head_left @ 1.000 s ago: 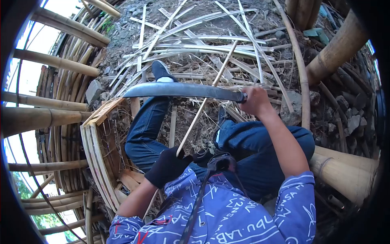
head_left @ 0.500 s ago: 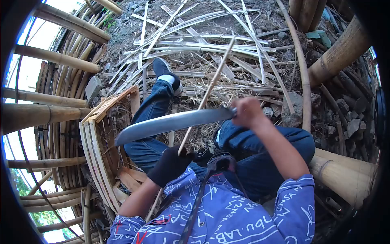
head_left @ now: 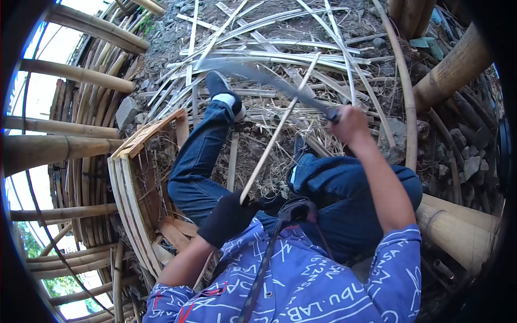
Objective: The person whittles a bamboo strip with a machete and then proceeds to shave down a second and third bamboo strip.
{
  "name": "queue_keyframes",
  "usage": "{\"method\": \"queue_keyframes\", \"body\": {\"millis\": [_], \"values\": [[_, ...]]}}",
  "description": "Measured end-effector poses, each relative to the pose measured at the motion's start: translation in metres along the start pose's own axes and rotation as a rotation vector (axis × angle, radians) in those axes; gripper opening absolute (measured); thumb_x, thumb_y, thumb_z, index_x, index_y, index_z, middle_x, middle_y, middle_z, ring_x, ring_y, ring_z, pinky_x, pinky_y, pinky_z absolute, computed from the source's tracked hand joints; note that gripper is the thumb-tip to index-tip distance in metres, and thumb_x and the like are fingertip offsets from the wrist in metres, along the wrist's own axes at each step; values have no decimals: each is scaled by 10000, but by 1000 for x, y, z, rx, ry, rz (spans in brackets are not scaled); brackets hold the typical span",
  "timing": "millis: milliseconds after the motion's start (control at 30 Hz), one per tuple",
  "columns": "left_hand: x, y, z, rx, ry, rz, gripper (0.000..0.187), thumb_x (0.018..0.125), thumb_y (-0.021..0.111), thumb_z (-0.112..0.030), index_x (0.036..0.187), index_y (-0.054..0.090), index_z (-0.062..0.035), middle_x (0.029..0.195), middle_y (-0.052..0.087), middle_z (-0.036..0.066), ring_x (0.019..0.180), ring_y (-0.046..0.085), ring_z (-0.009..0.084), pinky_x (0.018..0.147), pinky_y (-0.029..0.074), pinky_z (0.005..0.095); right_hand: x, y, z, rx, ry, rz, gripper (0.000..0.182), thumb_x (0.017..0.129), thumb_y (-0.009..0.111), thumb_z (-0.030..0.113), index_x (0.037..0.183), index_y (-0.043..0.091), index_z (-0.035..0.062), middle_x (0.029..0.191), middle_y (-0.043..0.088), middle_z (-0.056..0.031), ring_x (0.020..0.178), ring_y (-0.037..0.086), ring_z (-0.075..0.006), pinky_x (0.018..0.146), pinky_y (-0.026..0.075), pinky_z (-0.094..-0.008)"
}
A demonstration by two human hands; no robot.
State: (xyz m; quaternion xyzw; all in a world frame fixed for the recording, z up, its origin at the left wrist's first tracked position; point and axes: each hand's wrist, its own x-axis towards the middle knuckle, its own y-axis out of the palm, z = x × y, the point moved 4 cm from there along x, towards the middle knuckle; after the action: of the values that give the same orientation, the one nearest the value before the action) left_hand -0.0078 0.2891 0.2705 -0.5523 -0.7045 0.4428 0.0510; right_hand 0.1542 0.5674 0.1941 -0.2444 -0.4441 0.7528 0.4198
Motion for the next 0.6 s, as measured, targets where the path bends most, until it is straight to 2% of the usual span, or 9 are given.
{"method": "queue_keyframes", "body": {"millis": [33, 100, 133, 200, 333, 400, 433, 500, 600], "values": [[-2, 3, 1, 2, -9, 26, 330, 765, 725, -213, 686, 511, 25, 548, 492, 182, 486, 406, 239, 507, 403, 385, -2, 3, 3, 8, -6, 3, 131, 690, 615, 169, 678, 641, 42, 707, 641, -213, 689, 651, -367, 638, 537, -444], [0, 9, -1, -43, 23, 29, 345, 766, 723, -211, 660, 490, 21, 525, 456, 157, 493, 362, 194, 497, 383, 370, -5, -3, 9, 223, -47, -63, 125, 711, 593, 152, 681, 634, 39, 676, 632, -208, 672, 644, -369, 615, 522, -445], [3, 11, -1, -48, 29, 28, 345, 766, 723, -211, 660, 490, 21, 525, 456, 157, 493, 362, 194, 497, 383, 370, -11, -4, 16, 217, -49, -67, 125, 711, 593, 152, 681, 634, 39, 676, 632, -208, 672, 644, -369, 615, 522, -445], [9, 15, -1, -69, 4, 34, 363, 766, 725, -210, 640, 470, 16, 516, 430, 146, 506, 342, 164, 495, 374, 359, -31, 3, 36, 202, -211, 49, 158, 661, 618, 170, 723, 672, 36, 693, 636, -214, 714, 646, -381, 700, 536, -456], [5, 2, 0, 11, -73, 129, 391, 762, 718, -220, 618, 436, 11, 509, 386, 123, 516, 329, 139, 491, 358, 366, -14, 1, 14, 88, -154, 55, 177, 649, 619, 180, 729, 677, 34, 695, 638, -211, 726, 644, -385, 719, 532, -461], [6, -3, 4, 50, -136, 165, 388, 756, 718, -228, 618, 439, 3, 511, 393, 100, 529, 344, 129, 494, 360, 362, -8, 9, 6, 55, -116, 78, 145, 642, 641, 186, 676, 647, 45, 686, 630, -199, 703, 634, -383, 675, 531, -455], [6, 1, 15, 21, -71, 151, 378, 759, 718, -224, 621, 446, -1, 513, 399, 86, 527, 353, 125, 492, 362, 356, -8, 12, 7, 57, -107, 51, 136, 649, 637, 175, 670, 643, 41, 689, 630, -203, 699, 633, -384, 673, 530, -453], [11, 3, 26, -4, 7, 138, 369, 762, 718, -220, 624, 452, -5, 516, 405, 71, 526, 362, 120, 490, 364, 351, -13, 6, 17, 97, -140, 22, 141, 653, 646, 175, 684, 642, 37, 687, 628, -204, 692, 631, -385, 667, 527, -453], [11, 9, 36, -99, -62, 127, 344, 776, 711, -209, 629, 467, -16, 520, 415, 28, 535, 381, 93, 488, 360, 330, -26, 5, 27, 178, -202, 22, 147, 659, 683, 148, 724, 631, 26, 669, 627, -190, 653, 631, -368, 623, 518, -432]]}}
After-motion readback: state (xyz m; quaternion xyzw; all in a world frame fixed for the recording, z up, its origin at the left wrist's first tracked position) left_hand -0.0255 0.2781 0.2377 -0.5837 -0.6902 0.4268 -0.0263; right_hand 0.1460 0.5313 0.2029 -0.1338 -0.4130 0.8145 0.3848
